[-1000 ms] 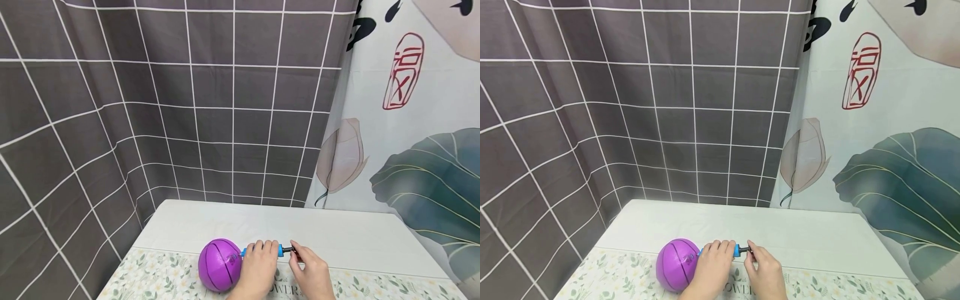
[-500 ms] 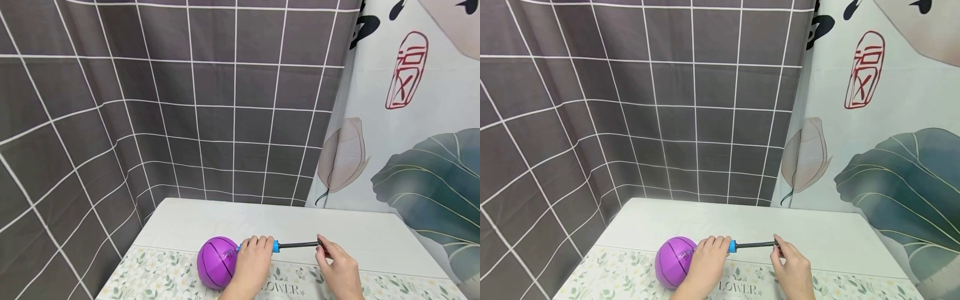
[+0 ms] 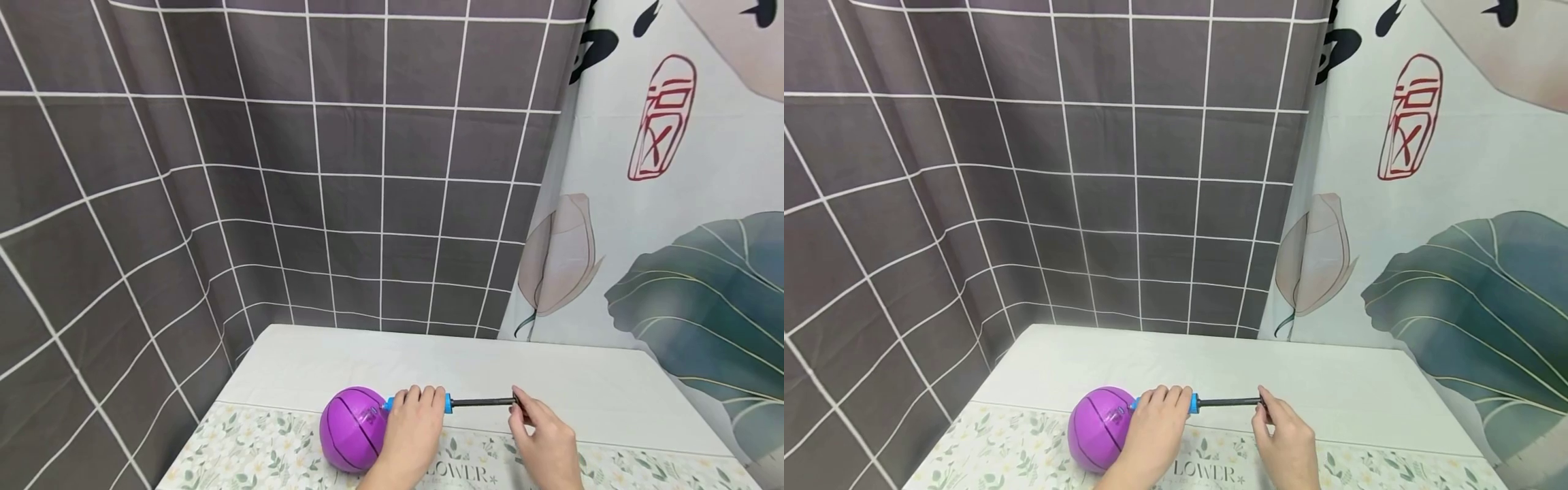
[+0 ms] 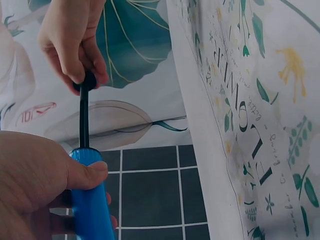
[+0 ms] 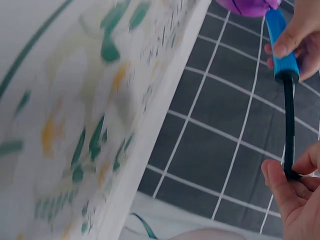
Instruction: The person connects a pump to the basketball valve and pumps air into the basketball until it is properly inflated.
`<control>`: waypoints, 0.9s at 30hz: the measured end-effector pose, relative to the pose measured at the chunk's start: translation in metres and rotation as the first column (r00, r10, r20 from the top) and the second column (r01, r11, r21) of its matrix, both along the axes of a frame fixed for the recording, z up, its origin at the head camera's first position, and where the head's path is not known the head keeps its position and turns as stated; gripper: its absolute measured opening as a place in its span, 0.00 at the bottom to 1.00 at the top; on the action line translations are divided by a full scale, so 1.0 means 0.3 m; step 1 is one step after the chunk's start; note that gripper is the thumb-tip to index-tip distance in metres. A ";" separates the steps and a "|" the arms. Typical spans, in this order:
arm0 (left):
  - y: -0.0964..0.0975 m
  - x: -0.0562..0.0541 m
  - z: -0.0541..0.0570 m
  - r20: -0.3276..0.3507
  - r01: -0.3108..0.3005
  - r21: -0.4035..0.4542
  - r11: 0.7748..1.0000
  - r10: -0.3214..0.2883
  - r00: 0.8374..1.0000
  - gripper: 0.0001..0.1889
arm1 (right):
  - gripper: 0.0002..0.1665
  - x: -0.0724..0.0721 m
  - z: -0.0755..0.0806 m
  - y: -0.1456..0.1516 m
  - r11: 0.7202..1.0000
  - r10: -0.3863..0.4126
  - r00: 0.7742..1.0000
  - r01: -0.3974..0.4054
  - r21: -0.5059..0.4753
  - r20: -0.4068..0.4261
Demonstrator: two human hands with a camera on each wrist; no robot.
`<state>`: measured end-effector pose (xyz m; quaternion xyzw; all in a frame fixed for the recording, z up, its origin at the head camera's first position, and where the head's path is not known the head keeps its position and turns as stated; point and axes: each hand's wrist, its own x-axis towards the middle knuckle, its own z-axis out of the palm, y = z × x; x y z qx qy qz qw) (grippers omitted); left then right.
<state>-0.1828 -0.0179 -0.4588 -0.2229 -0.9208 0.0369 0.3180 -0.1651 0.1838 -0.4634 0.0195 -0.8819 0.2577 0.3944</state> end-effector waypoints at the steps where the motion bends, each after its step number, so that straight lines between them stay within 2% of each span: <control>1: 0.000 0.000 -0.001 0.002 0.004 -0.003 1.000 -0.004 1.000 0.19 | 0.20 0.000 -0.003 -0.010 1.000 0.010 1.000 -0.010 0.003 -0.006; 8: 0.006 0.007 -0.004 0.006 0.020 -0.013 1.000 -0.020 1.000 0.20 | 0.20 -0.002 -0.024 -0.087 0.995 0.093 0.993 -0.089 0.047 -0.075; 15: 0.016 0.010 -0.011 -0.018 0.037 -0.006 0.999 -0.037 0.999 0.15 | 0.22 -0.003 -0.034 -0.147 0.981 0.179 0.977 -0.169 0.095 -0.117; 23: 0.011 0.013 0.004 -0.053 0.054 0.016 0.998 -0.053 0.997 0.19 | 0.21 0.005 -0.027 -0.130 0.983 0.172 0.981 -0.164 0.086 -0.092; 27: 0.002 0.014 0.012 0.004 0.055 0.027 0.998 -0.055 0.998 0.21 | 0.20 0.002 -0.019 -0.098 0.983 0.163 0.983 -0.154 0.097 -0.090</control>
